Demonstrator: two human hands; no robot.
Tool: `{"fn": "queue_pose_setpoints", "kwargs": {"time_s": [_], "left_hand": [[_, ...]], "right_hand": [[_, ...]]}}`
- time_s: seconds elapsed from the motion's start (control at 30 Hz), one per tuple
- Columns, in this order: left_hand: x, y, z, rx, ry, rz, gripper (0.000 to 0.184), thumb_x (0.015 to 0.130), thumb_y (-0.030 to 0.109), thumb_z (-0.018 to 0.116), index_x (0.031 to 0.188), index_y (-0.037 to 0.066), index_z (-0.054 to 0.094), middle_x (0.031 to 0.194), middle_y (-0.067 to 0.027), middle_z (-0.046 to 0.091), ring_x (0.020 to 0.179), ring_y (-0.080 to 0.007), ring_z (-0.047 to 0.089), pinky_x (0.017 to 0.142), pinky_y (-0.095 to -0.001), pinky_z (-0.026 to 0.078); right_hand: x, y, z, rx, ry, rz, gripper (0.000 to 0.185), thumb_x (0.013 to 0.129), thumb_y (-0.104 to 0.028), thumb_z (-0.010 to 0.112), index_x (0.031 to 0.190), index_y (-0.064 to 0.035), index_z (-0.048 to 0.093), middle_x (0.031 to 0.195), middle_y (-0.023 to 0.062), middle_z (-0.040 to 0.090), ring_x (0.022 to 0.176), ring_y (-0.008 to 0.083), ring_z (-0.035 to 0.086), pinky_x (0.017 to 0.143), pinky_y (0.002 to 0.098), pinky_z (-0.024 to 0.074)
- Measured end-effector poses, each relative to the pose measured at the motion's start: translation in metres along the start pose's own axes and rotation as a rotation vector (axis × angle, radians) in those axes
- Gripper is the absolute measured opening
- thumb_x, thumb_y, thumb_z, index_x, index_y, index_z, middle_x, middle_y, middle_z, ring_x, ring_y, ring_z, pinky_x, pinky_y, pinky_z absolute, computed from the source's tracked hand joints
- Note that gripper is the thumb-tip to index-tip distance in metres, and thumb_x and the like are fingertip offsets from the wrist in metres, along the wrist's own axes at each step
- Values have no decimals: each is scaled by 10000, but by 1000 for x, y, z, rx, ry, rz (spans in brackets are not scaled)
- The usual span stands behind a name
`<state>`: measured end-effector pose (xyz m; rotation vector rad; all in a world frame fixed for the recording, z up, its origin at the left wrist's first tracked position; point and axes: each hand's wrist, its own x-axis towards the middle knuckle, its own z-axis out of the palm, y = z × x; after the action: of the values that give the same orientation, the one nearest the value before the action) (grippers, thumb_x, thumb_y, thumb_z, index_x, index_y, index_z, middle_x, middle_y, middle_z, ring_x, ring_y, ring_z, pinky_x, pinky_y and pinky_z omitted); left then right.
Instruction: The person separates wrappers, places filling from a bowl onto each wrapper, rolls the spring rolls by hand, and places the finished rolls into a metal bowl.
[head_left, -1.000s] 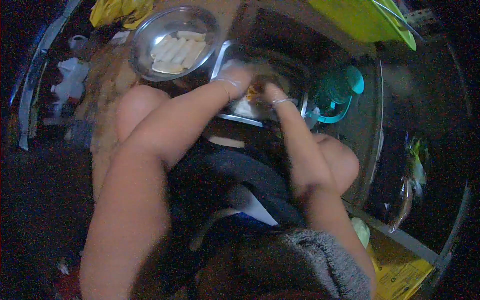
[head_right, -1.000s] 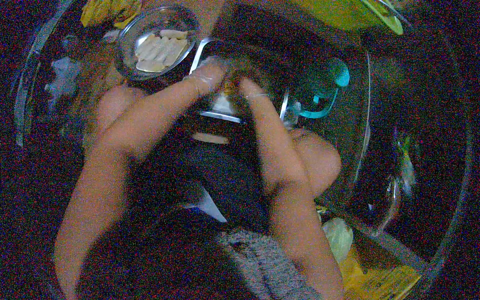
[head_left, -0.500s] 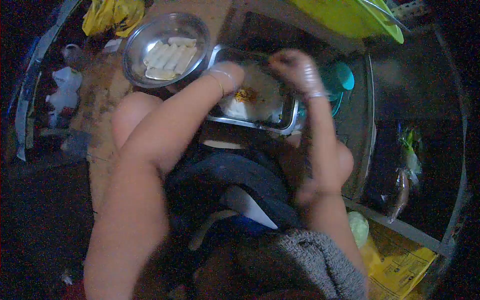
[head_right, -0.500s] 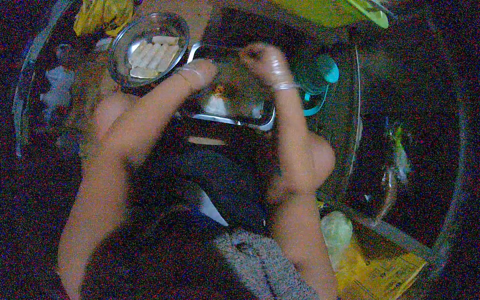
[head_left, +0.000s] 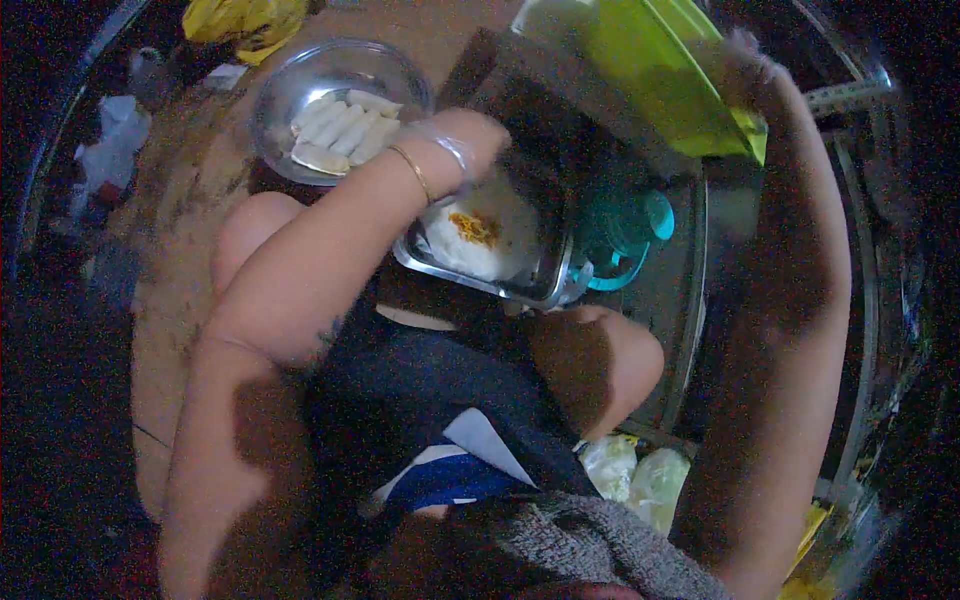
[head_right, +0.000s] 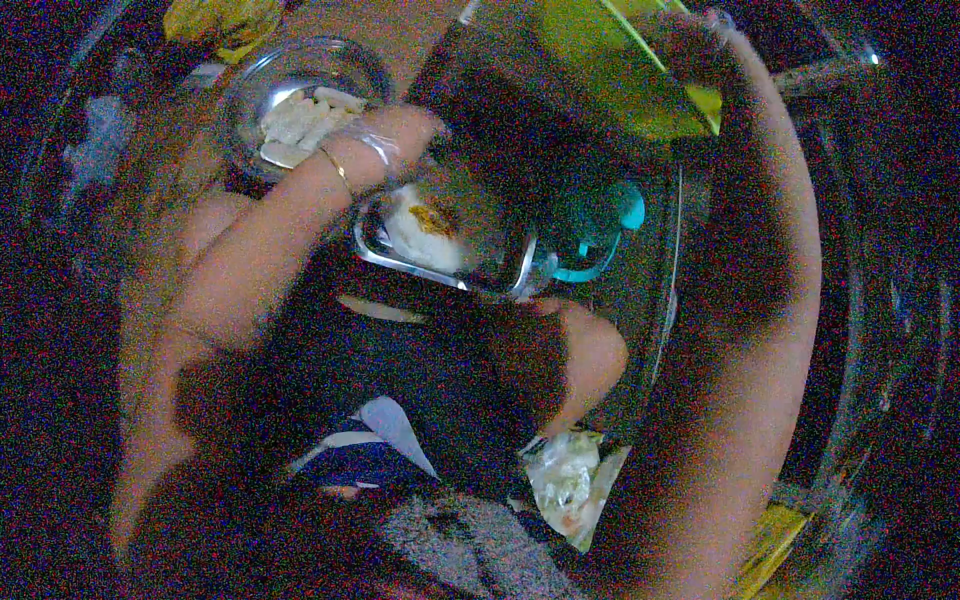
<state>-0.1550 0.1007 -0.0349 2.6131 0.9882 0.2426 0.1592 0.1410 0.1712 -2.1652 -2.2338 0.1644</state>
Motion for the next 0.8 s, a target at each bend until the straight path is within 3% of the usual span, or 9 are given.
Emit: {"fn": "queue_pose_setpoints", "kwargs": {"time_s": [0.13,0.47,0.67,0.8], "left_hand": [[-25,-19,-14,-30,-30,15,232,774,159,575,960,45,653,983,-196,626,926,-338,610,826,-409,485],[-25,-30,2,0,-30,102,234,746,115,598,959,36,656,990,-182,635,927,-333,614,815,-404,491],[-11,-19,12,41,-179,59,268,730,121,620,992,77,652,1025,-171,627,957,-328,604,837,-397,480],[-3,-17,10,-9,-75,66,263,735,148,637,990,82,651,1020,-166,628,955,-327,605,835,-404,480]], "right_hand": [[20,-4,26,25,-154,86,262,794,-160,575,1030,-47,592,953,83,598,807,204,565,707,324,465],[42,26,39,231,-244,160,330,833,-242,540,1101,-50,559,1068,102,563,917,224,545,801,345,441],[49,44,26,559,-260,171,374,856,-291,519,1143,-52,540,1138,113,542,983,237,533,857,357,427],[47,62,12,925,-262,171,404,872,-324,505,1172,-53,526,1184,120,528,1026,245,525,894,365,418]]}}
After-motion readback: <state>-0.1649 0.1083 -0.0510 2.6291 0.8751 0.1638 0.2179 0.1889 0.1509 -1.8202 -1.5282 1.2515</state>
